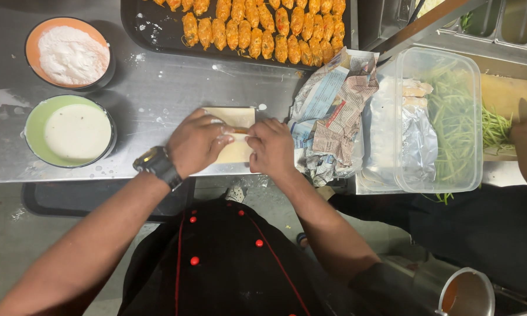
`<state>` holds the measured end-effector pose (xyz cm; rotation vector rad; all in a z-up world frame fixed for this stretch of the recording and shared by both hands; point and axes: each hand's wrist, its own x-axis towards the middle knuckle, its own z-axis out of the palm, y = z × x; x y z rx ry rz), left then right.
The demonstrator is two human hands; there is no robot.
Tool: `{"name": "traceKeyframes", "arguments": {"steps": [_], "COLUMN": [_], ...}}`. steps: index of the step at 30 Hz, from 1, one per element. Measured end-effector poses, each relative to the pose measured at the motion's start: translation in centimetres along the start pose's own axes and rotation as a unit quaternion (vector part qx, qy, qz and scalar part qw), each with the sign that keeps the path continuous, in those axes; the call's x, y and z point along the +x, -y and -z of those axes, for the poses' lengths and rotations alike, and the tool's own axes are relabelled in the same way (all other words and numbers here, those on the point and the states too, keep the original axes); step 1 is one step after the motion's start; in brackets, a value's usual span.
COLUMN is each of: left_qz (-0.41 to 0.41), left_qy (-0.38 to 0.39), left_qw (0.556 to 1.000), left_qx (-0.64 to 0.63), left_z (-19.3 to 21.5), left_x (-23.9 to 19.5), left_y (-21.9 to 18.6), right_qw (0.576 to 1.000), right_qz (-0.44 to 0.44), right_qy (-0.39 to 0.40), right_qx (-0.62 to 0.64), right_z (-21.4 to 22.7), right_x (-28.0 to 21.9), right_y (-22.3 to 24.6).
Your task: Rolling and dipping small appetizers in a kitchen.
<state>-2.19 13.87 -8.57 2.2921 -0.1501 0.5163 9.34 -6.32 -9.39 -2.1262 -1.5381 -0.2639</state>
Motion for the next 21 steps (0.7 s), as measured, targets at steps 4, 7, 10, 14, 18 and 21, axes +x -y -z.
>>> {"name": "traceKeyframes", "arguments": {"steps": [4, 7, 10, 14, 18, 21], "left_qz": [0.05, 0.071, 0.127, 0.241, 0.131, 0.03], "left_qy": [0.05, 0.054, 0.089, 0.117, 0.024, 0.01], "left_qw": [0.997, 0.996, 0.987, 0.962, 0.983, 0.978], "left_qx": [0.005, 0.015, 0.032, 0.055, 0.123, 0.207], "left_z": [-0.3, -0.7, -1.1, -0.7, -0.4, 0.7], "left_x": [1.4, 2.2, 2.6, 3.2, 2.1, 1.3], "left_y": [1.1, 1.5, 1.9, 1.1, 0.0, -2.1], "right_qw": [0.998, 0.995, 0.995, 0.996, 0.996, 0.997], "right_qz": [-0.063, -0.096, -0.09, -0.078, -0.079, -0.076], "right_qy": [0.017, -0.004, -0.029, -0.003, 0.002, -0.004], "right_qx": [0.01, 0.005, -0.013, -0.033, -0.031, -0.027], "right_z": [-0.1, 0.7, 0.9, 1.2, 0.7, 0.4], "right_x": [0.3, 1.1, 1.6, 2.3, 2.2, 2.1], "right_y": [0.1, 1.7, 2.9, 3.3, 2.7, 2.3]}}
